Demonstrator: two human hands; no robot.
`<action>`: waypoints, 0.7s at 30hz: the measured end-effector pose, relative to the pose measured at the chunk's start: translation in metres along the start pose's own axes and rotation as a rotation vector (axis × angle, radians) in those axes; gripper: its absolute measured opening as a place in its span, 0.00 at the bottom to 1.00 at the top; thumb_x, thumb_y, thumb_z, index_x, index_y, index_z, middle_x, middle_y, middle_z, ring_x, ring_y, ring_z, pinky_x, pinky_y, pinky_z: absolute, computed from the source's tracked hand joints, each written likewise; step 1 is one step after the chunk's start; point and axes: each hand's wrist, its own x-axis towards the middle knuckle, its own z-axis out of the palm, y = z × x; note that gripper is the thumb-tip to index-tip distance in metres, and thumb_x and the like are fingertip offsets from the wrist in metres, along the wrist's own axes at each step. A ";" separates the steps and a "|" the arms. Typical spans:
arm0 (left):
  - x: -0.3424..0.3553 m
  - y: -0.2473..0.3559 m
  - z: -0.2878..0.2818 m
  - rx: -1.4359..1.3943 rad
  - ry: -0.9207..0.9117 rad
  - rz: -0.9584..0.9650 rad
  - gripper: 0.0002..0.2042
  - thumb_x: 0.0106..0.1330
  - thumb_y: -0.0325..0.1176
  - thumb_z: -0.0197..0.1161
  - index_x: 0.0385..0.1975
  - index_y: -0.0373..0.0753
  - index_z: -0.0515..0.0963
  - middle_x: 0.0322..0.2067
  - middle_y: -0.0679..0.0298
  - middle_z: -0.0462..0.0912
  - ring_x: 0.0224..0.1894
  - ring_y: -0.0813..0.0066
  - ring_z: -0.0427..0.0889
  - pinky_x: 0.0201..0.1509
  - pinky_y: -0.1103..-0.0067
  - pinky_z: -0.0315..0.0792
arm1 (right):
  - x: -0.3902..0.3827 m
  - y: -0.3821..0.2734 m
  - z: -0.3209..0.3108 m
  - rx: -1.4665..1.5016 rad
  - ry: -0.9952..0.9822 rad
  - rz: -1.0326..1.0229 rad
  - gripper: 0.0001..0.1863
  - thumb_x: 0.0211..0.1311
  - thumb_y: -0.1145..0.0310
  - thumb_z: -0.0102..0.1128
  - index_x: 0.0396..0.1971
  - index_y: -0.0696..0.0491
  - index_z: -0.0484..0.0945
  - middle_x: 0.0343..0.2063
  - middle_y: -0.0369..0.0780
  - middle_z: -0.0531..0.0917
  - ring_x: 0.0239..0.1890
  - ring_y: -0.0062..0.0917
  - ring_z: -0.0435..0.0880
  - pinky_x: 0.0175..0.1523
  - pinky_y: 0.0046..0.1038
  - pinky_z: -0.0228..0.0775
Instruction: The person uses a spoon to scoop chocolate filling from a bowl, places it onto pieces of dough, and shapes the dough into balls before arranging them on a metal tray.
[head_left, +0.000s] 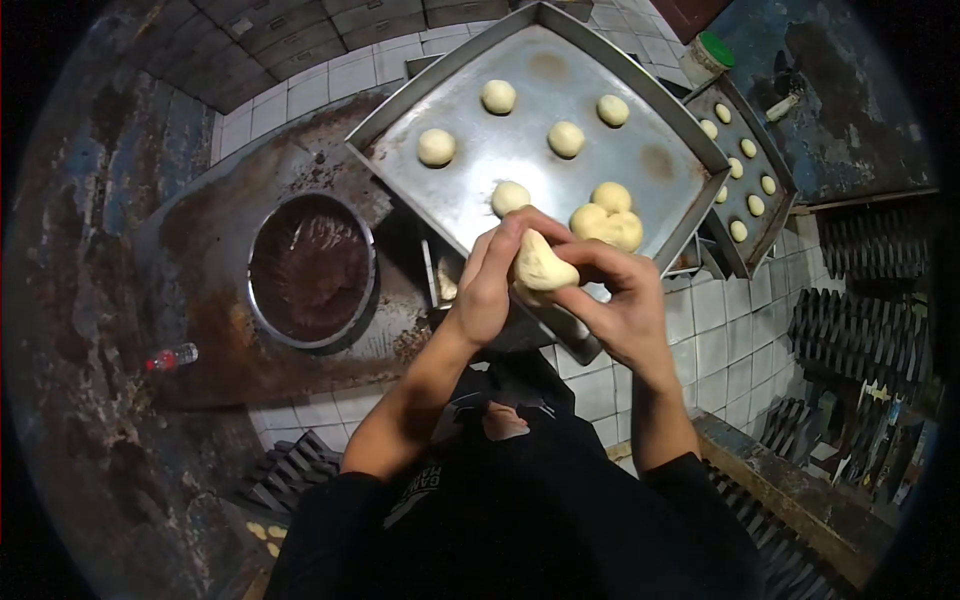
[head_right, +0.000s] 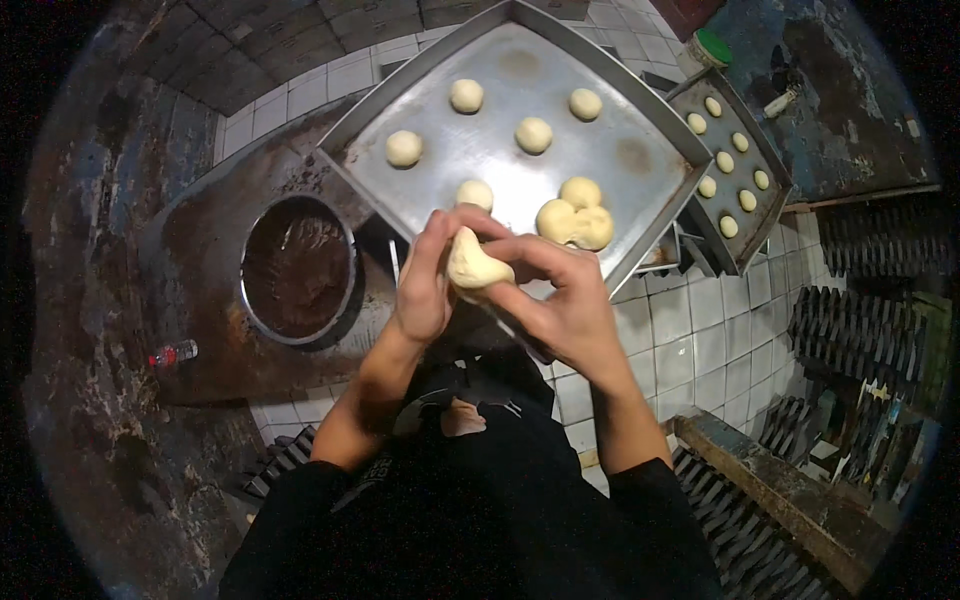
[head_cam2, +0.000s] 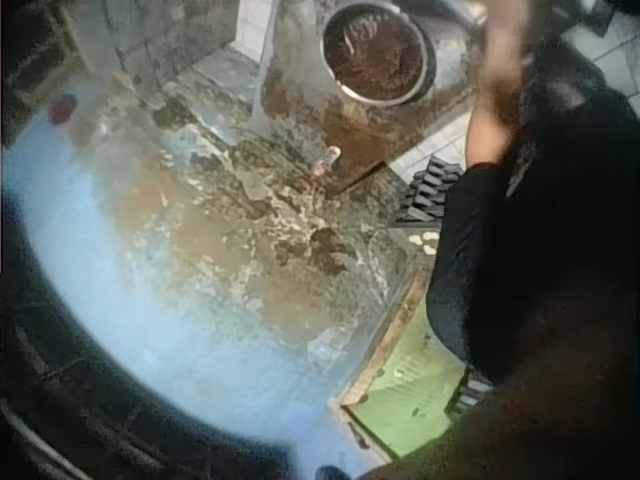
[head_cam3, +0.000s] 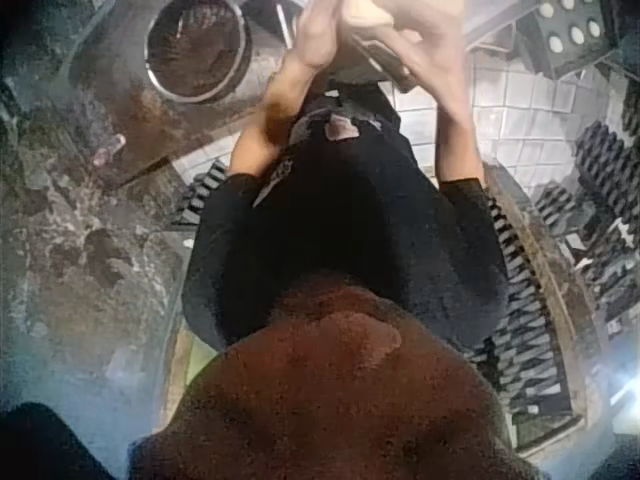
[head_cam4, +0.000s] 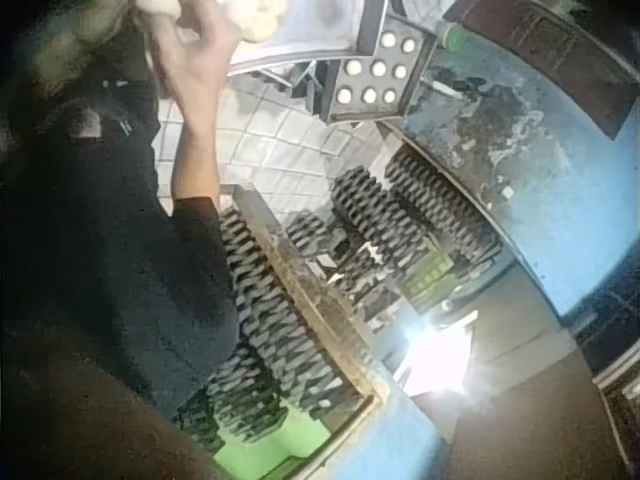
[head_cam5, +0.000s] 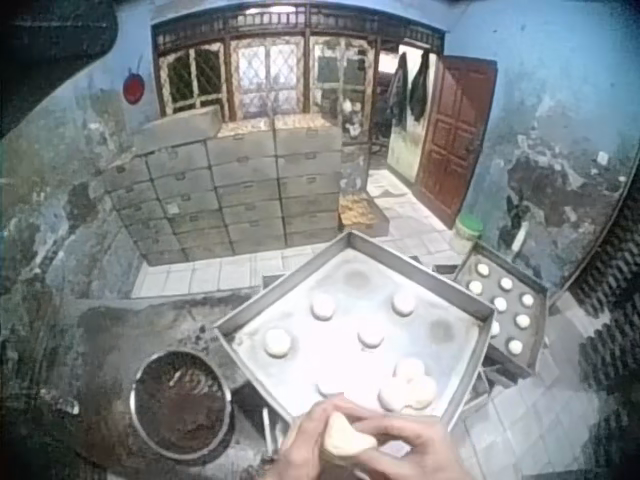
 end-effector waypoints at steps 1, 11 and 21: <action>-0.014 0.015 -0.004 0.136 0.101 0.109 0.29 0.85 0.54 0.37 0.43 0.33 0.78 0.36 0.61 0.82 0.40 0.75 0.81 0.49 0.78 0.75 | 0.002 0.001 0.022 0.050 0.019 0.012 0.15 0.57 0.77 0.72 0.45 0.62 0.86 0.38 0.42 0.91 0.41 0.22 0.89 0.49 0.25 0.79; -0.096 0.073 -0.093 0.250 0.770 0.440 0.33 0.83 0.57 0.48 0.28 0.29 0.78 0.23 0.63 0.80 0.28 0.78 0.77 0.32 0.75 0.69 | 0.029 -0.022 0.229 0.278 0.220 -0.188 0.11 0.60 0.72 0.77 0.35 0.61 0.82 0.29 0.37 0.87 0.33 0.15 0.81 0.40 0.22 0.74; -0.178 0.116 -0.184 0.032 0.573 0.352 0.14 0.74 0.39 0.70 0.29 0.37 0.79 0.24 0.75 0.80 0.26 0.91 0.74 0.31 0.88 0.69 | 0.046 -0.045 0.303 0.366 -0.017 -0.006 0.12 0.73 0.68 0.68 0.31 0.62 0.85 0.25 0.31 0.85 0.27 0.09 0.77 0.32 0.17 0.68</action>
